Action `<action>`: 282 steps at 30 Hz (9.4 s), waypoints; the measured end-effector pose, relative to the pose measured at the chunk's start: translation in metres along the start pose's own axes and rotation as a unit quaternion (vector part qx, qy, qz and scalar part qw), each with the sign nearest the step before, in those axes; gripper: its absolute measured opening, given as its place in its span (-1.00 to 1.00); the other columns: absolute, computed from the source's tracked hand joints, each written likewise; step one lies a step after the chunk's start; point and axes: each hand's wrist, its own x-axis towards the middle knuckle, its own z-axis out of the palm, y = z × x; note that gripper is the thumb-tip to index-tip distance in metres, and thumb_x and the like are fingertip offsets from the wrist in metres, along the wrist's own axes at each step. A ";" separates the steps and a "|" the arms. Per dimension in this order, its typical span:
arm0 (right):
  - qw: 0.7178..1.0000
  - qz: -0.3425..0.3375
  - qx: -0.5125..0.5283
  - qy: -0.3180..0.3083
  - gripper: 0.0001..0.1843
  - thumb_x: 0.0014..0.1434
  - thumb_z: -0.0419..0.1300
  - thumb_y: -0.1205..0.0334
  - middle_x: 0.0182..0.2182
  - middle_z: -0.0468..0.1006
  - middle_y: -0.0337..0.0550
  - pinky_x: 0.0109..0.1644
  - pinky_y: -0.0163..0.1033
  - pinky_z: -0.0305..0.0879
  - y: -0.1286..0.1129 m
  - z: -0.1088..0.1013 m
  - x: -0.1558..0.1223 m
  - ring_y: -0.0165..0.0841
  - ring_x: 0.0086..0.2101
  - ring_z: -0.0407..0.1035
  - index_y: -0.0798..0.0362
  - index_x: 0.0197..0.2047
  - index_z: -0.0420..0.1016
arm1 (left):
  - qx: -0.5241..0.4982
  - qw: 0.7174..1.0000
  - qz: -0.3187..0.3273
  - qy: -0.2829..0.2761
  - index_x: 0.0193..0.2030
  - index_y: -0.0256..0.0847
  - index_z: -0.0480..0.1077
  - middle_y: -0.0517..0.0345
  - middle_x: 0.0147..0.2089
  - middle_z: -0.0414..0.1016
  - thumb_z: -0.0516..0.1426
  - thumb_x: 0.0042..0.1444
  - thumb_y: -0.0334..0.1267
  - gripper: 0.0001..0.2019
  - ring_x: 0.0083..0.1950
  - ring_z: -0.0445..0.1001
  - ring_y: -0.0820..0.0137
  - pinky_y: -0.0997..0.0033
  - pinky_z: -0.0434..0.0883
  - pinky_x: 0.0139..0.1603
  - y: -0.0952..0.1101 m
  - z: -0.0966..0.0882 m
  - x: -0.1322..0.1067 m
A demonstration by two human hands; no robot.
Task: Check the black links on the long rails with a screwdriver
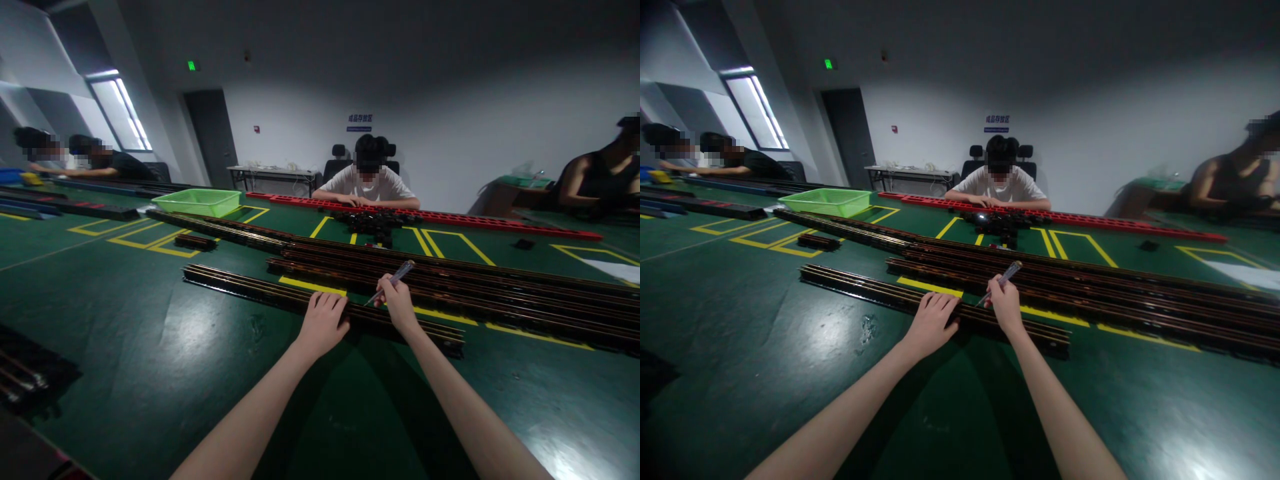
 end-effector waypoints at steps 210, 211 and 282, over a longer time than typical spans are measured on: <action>0.999 -0.004 0.015 -0.030 -0.81 -0.03 0.08 0.18 -0.81 0.19 -0.43 -0.60 -0.36 0.19 0.000 0.002 -0.001 -0.48 -0.75 0.22 0.02 -0.61 0.21 | 0.035 0.999 -0.024 0.027 -0.03 -0.23 0.31 0.05 -0.03 0.43 0.03 0.14 -0.27 -0.74 0.05 0.34 0.26 0.08 0.13 0.20 0.002 0.004 0.000; 0.999 -0.006 0.013 -0.030 -0.81 -0.03 0.08 0.18 -0.80 0.19 -0.43 -0.60 -0.36 0.20 0.000 0.002 -0.001 -0.48 -0.75 0.22 0.03 -0.60 0.21 | 0.036 0.999 -0.023 0.029 -0.03 -0.23 0.31 0.04 -0.03 0.43 0.02 0.14 -0.28 -0.74 0.05 0.34 0.26 0.08 0.13 0.20 0.002 0.004 0.000; 1.000 0.008 0.005 -0.004 -0.79 -0.03 0.09 0.17 -0.80 0.20 -0.41 -0.63 -0.36 0.19 -0.004 -0.002 -0.001 -0.46 -0.75 0.23 0.02 -0.62 0.20 | -0.008 0.999 -0.030 -0.011 0.04 -0.21 0.29 0.06 0.05 0.40 0.00 0.16 -0.17 -0.67 0.11 0.29 0.26 0.05 0.05 0.25 -0.001 0.000 0.000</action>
